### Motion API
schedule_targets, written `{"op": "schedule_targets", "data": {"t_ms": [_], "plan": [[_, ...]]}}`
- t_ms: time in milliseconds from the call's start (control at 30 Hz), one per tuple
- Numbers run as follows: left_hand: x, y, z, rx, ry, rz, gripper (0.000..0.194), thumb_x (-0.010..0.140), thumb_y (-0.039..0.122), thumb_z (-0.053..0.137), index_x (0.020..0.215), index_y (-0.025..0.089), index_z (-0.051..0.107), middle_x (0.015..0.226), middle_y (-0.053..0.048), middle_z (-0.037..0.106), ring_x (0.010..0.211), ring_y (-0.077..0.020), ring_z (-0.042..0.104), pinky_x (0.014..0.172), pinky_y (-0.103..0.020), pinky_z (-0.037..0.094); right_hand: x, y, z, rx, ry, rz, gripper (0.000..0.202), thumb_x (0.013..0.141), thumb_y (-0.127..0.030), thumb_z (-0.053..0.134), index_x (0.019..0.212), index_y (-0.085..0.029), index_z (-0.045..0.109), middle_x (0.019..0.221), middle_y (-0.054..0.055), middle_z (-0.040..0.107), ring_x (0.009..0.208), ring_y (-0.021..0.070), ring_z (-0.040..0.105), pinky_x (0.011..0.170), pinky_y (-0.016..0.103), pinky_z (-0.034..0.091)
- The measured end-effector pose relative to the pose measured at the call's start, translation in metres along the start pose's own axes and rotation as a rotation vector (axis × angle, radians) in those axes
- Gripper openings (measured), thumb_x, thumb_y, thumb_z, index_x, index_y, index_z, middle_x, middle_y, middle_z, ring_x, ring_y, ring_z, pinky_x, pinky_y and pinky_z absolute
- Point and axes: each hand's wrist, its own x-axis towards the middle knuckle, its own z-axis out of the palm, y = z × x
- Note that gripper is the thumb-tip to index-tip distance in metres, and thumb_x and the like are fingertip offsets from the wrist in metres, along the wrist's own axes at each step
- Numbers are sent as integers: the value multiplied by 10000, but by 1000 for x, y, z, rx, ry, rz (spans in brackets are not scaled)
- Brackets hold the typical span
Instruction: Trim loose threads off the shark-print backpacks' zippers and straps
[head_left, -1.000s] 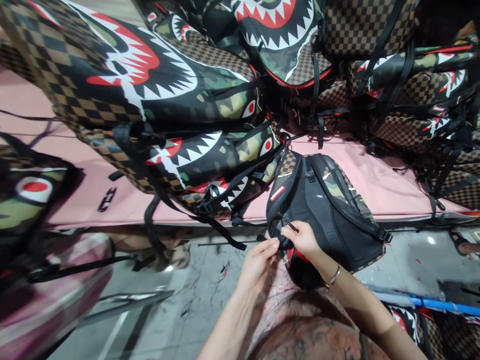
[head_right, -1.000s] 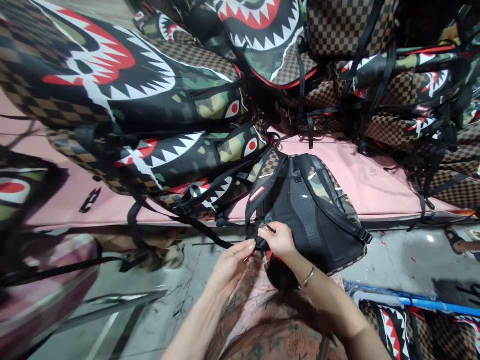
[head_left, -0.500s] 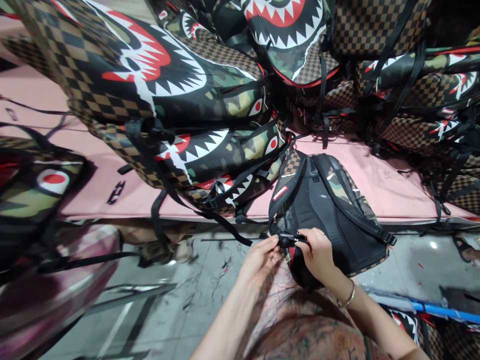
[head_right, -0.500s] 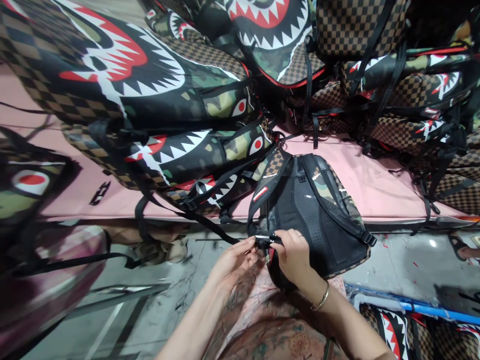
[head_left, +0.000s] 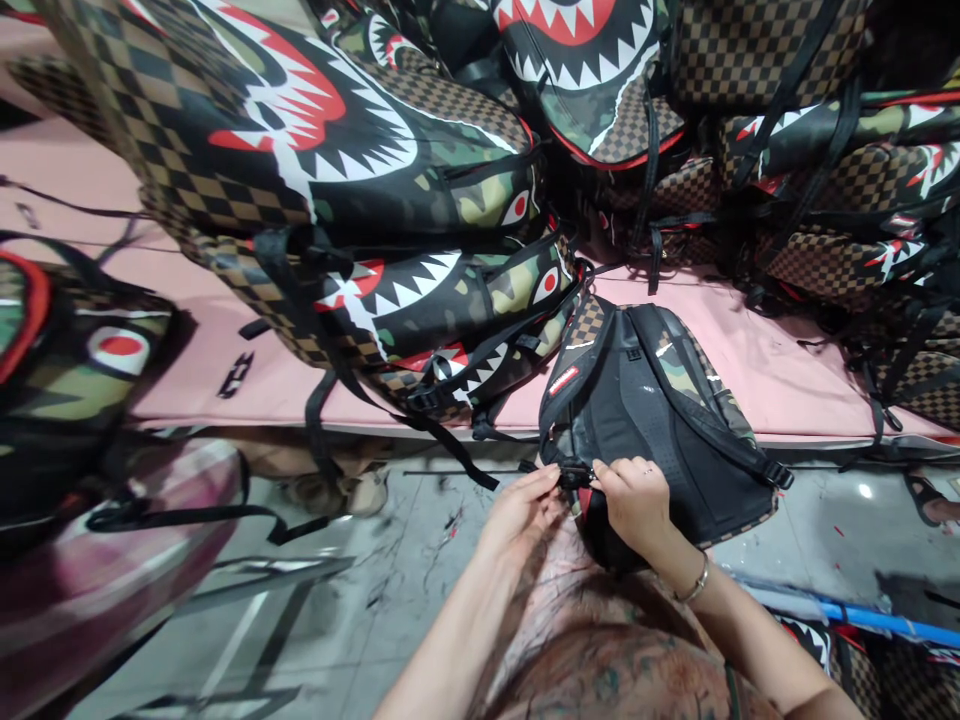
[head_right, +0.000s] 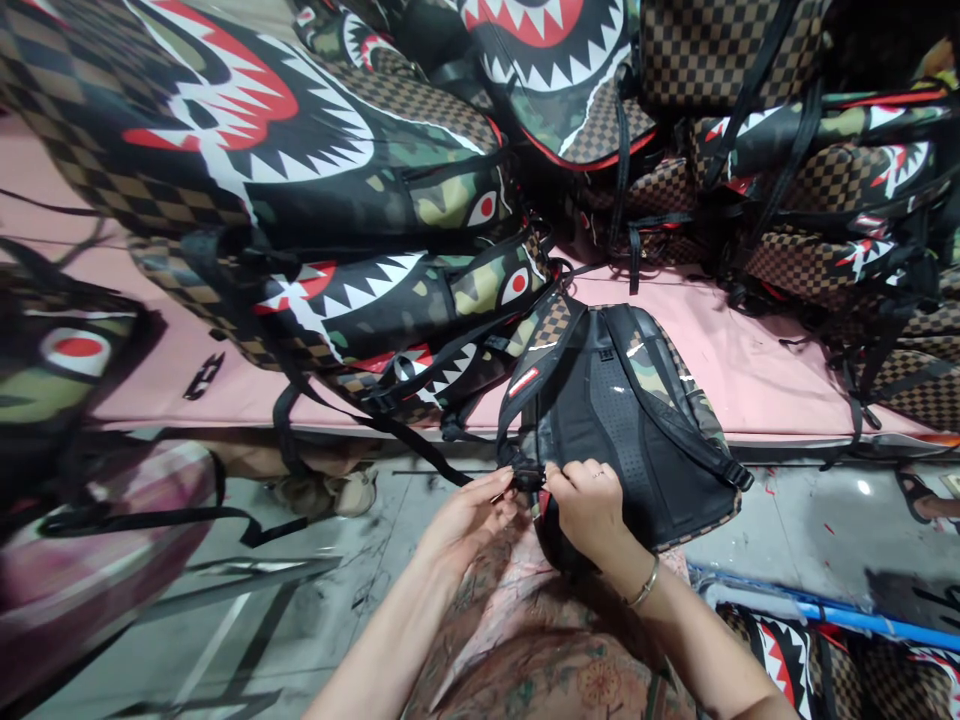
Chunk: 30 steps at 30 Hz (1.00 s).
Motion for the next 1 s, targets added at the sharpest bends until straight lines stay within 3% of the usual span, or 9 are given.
{"op": "schedule_targets", "data": {"t_ms": [133, 267, 367, 600, 800, 1000], "plan": [[1, 0, -1, 10, -7, 4, 102, 644, -4, 633, 689, 87, 641, 560, -20, 589, 445, -56, 511, 392, -132, 422, 0, 1, -2, 167, 37, 60, 221, 884, -259, 435, 964, -198, 633, 768, 64, 628, 719, 185, 527, 651, 303, 350], [2, -1, 1, 9, -15, 18, 46, 668, 102, 668, 654, 95, 624, 545, 2, 564, 449, -50, 502, 402, -135, 410, -1, 2, -4, 525, 163, 253, 187, 871, -275, 438, 892, -190, 603, 856, 54, 648, 810, 176, 577, 721, 277, 418], [2, -3, 4, 58, -30, 71, 185, 646, 253, 724, 616, 106, 616, 508, 27, 533, 425, -37, 470, 395, -133, 374, -2, 1, -4, 658, 181, 364, 164, 842, -289, 469, 912, -191, 580, 868, 45, 646, 806, 172, 589, 720, 266, 440], [-1, -6, 3, 199, -66, 186, 288, 435, 231, 825, 641, 94, 677, 572, -11, 624, 454, -57, 496, 439, -172, 354, 0, -3, -6, 768, 92, 423, 154, 812, -289, 489, 895, -194, 577, 850, 26, 637, 779, 159, 593, 707, 247, 459], [-2, -7, 1, 181, -66, 217, 312, 402, 221, 826, 660, 111, 689, 605, -27, 658, 539, -103, 562, 552, -215, 425, 0, 0, -7, 716, 66, 359, 148, 826, -272, 473, 811, -202, 603, 811, 12, 647, 773, 160, 589, 708, 247, 434], [0, -10, -1, 198, -80, 242, 316, 445, 239, 813, 707, 103, 698, 645, -50, 675, 559, -122, 576, 576, -239, 435, -1, -1, -10, 634, 20, 279, 132, 832, -253, 495, 864, -195, 609, 851, 31, 651, 787, 161, 589, 704, 243, 434]]}}
